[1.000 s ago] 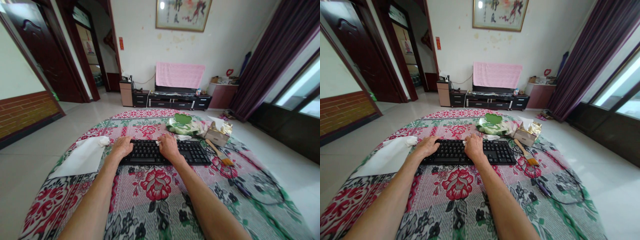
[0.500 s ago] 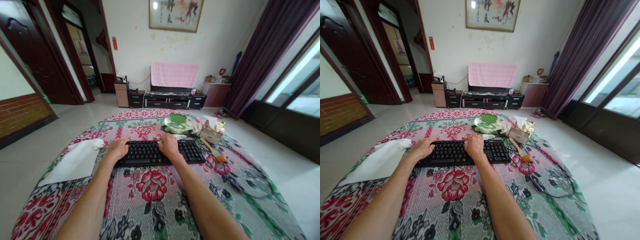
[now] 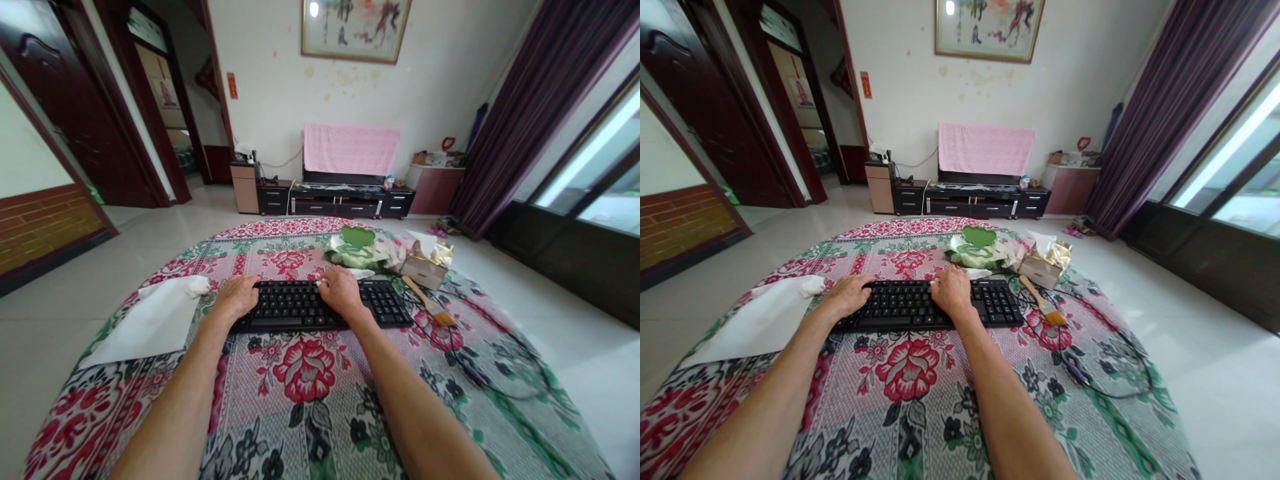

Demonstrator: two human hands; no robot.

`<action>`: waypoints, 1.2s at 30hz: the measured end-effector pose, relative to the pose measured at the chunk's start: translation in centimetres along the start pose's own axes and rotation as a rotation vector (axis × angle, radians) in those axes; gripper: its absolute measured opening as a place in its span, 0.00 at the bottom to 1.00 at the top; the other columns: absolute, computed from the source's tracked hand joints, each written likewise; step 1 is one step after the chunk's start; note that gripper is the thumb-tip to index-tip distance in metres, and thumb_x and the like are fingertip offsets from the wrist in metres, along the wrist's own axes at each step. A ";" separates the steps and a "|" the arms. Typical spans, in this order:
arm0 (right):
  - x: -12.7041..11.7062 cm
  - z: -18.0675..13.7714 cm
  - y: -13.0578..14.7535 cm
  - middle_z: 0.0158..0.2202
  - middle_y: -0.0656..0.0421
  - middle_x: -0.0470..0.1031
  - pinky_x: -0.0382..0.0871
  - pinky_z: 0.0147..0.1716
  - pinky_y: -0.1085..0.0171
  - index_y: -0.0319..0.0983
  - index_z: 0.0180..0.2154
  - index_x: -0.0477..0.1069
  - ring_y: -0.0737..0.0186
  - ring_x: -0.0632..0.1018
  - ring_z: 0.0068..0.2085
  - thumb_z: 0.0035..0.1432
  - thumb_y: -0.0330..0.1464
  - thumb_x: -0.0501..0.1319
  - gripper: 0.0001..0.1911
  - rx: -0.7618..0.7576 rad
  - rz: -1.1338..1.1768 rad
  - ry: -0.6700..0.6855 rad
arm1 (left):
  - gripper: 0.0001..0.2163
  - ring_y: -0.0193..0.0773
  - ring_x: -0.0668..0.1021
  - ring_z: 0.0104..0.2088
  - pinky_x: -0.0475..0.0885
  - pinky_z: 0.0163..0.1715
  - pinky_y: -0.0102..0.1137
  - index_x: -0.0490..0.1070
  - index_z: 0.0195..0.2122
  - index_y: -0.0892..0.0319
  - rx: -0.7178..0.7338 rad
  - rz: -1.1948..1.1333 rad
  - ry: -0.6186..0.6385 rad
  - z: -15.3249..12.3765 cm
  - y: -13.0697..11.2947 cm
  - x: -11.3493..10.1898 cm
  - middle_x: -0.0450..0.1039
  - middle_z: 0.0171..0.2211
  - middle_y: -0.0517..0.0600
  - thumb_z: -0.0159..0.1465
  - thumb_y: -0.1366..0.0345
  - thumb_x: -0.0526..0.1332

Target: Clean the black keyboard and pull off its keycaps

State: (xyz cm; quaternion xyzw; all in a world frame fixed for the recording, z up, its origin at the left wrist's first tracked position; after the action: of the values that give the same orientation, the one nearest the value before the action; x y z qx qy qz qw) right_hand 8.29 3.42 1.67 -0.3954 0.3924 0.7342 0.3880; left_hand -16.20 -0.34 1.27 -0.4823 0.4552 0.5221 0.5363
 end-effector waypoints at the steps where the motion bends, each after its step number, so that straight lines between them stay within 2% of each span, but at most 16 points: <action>1: -0.1 0.1 -0.5 0.35 0.53 0.73 0.60 0.39 0.64 0.38 0.36 0.76 0.59 0.72 0.38 0.54 0.32 0.54 0.13 0.047 0.002 -0.021 | 0.18 0.41 0.73 0.50 0.63 0.52 0.32 0.70 0.50 0.57 -0.002 0.002 0.002 0.0 0.0 -0.1 0.73 0.50 0.51 0.60 0.68 0.51; 3: -0.3 0.3 -1.3 0.35 0.53 0.73 0.61 0.38 0.65 0.38 0.36 0.76 0.59 0.72 0.37 0.55 0.32 0.53 0.14 0.100 0.022 -0.074 | 0.18 0.40 0.73 0.51 0.63 0.52 0.32 0.69 0.51 0.57 -0.009 0.010 0.011 -0.1 -0.1 -0.1 0.72 0.50 0.51 0.60 0.68 0.51; 6: -0.1 0.5 -1.3 0.37 0.54 0.72 0.60 0.41 0.64 0.40 0.40 0.75 0.59 0.71 0.39 0.57 0.32 0.51 0.15 0.036 0.059 -0.115 | 0.19 0.41 0.72 0.51 0.62 0.52 0.32 0.69 0.51 0.58 -0.012 0.009 0.023 -0.1 -0.2 -0.2 0.72 0.50 0.52 0.60 0.68 0.51; 9: 0.5 0.4 -0.2 0.39 0.55 0.72 0.58 0.44 0.62 0.43 0.42 0.74 0.59 0.70 0.42 0.59 0.33 0.52 0.15 -0.053 0.058 -0.054 | 0.18 0.41 0.72 0.51 0.62 0.53 0.33 0.69 0.51 0.58 -0.008 -0.016 0.008 -0.1 -0.2 -0.2 0.72 0.51 0.52 0.60 0.68 0.51; 13: 0.9 0.2 0.8 0.40 0.55 0.71 0.55 0.45 0.60 0.46 0.42 0.74 0.58 0.68 0.45 0.61 0.34 0.50 0.15 -0.082 0.016 0.017 | 0.18 0.42 0.73 0.50 0.62 0.53 0.32 0.70 0.51 0.59 0.004 -0.005 -0.001 -0.1 -0.1 0.0 0.72 0.50 0.53 0.60 0.68 0.51; 16: 0.5 0.2 0.6 0.41 0.54 0.71 0.55 0.45 0.60 0.45 0.42 0.74 0.57 0.69 0.44 0.60 0.33 0.50 0.16 -0.046 -0.015 0.030 | 0.19 0.42 0.73 0.50 0.63 0.52 0.32 0.69 0.51 0.60 0.004 0.006 0.004 0.1 0.1 0.2 0.72 0.50 0.53 0.60 0.68 0.51; 20: -0.3 0.3 -0.4 0.41 0.53 0.72 0.57 0.43 0.60 0.42 0.43 0.74 0.56 0.70 0.43 0.57 0.31 0.51 0.16 0.080 -0.043 0.022 | 0.19 0.41 0.73 0.50 0.62 0.52 0.31 0.69 0.51 0.60 0.011 0.027 -0.007 0.1 -0.2 0.2 0.73 0.49 0.53 0.60 0.69 0.50; 24: -0.6 0.3 -0.8 0.40 0.53 0.72 0.58 0.43 0.60 0.43 0.43 0.74 0.56 0.71 0.43 0.57 0.33 0.50 0.17 0.073 -0.021 0.044 | 0.18 0.42 0.73 0.50 0.63 0.52 0.32 0.70 0.50 0.58 -0.042 0.067 -0.062 -0.2 -1.3 0.0 0.72 0.50 0.52 0.59 0.70 0.51; 31: -1.2 0.5 -2.5 0.39 0.51 0.73 0.59 0.43 0.56 0.42 0.42 0.76 0.53 0.72 0.42 0.55 0.31 0.51 0.18 0.178 -0.070 0.071 | 0.17 0.41 0.73 0.50 0.63 0.52 0.31 0.71 0.48 0.59 0.014 0.032 -0.068 -0.4 -2.8 0.1 0.73 0.48 0.53 0.59 0.70 0.50; 36: -1.0 0.5 -2.8 0.39 0.53 0.73 0.58 0.44 0.55 0.44 0.42 0.76 0.54 0.72 0.42 0.57 0.33 0.49 0.18 0.116 -0.056 0.059 | 0.16 0.42 0.73 0.48 0.64 0.51 0.32 0.71 0.47 0.60 0.058 -0.023 -0.098 -0.1 -3.5 0.3 0.73 0.47 0.53 0.60 0.70 0.51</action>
State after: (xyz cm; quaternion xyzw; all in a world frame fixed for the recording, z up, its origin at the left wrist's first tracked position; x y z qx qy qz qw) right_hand 10.98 4.66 1.95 -0.4045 0.4345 0.6870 0.4190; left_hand -12.72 -0.42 1.12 -0.4457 0.4376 0.5255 0.5776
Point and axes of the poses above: each hand's wrist, its own z-axis towards the middle knuckle, its own x-axis out of the palm, y = z × x, the point moved 2 cm from there along z, towards the middle knuckle
